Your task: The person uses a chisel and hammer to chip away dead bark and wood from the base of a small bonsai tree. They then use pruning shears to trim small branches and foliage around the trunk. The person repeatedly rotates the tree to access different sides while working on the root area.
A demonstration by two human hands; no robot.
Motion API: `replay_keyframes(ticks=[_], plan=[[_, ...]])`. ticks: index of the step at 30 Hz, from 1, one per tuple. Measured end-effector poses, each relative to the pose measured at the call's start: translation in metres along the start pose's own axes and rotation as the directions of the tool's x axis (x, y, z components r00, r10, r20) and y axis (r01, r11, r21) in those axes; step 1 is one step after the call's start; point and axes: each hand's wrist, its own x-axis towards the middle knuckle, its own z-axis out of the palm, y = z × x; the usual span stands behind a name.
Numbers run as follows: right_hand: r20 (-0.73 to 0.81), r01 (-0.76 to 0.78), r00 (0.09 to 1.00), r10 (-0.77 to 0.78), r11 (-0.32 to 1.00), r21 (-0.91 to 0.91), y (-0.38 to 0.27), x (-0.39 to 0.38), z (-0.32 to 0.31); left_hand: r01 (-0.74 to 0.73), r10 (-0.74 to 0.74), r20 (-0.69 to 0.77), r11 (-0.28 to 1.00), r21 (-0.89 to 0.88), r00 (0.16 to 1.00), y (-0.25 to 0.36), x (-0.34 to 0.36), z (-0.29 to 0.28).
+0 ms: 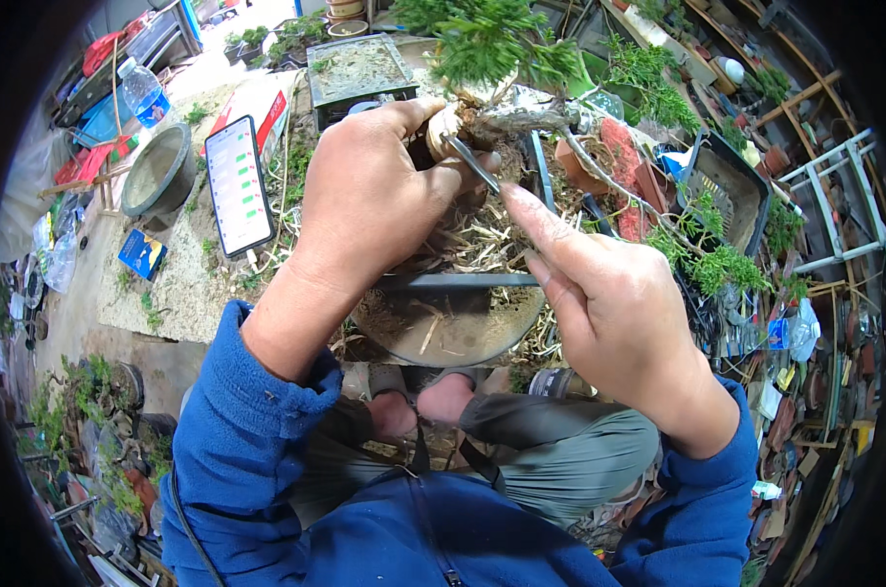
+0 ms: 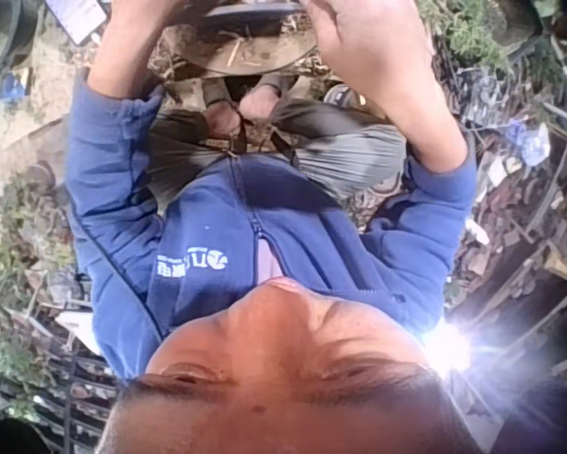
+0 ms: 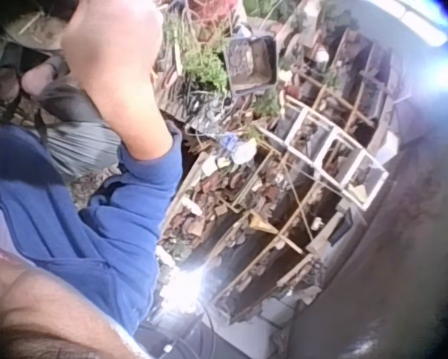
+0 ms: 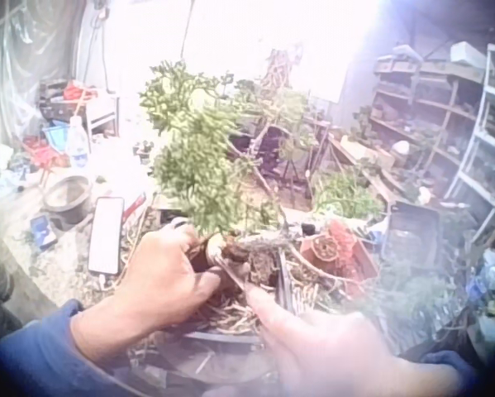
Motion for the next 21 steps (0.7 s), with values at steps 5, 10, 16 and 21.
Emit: replay_keyframes(ticks=[5,10,16,21], plan=[[0.06,-0.017,0.998,0.024,0.992,-0.125,-0.013,-0.004,-0.01,0.1,-0.091,0.052,0.972,-0.21,0.995,0.002,0.001,0.001],[0.095,-0.063,0.993,0.075,0.99,-0.125,-0.02,-0.012,-0.017,0.079,-0.079,0.033,0.997,0.0,0.996,0.006,0.002,-0.003],[0.074,-0.052,0.996,0.051,0.999,0.014,-0.009,-0.028,-0.014,-0.029,0.011,0.096,0.981,0.189,0.995,0.008,0.0,-0.004],[0.041,-0.075,0.997,0.067,0.964,0.257,0.002,-0.039,-0.013,0.035,-0.019,0.213,0.997,-0.073,0.977,-0.002,0.0,-0.01]])
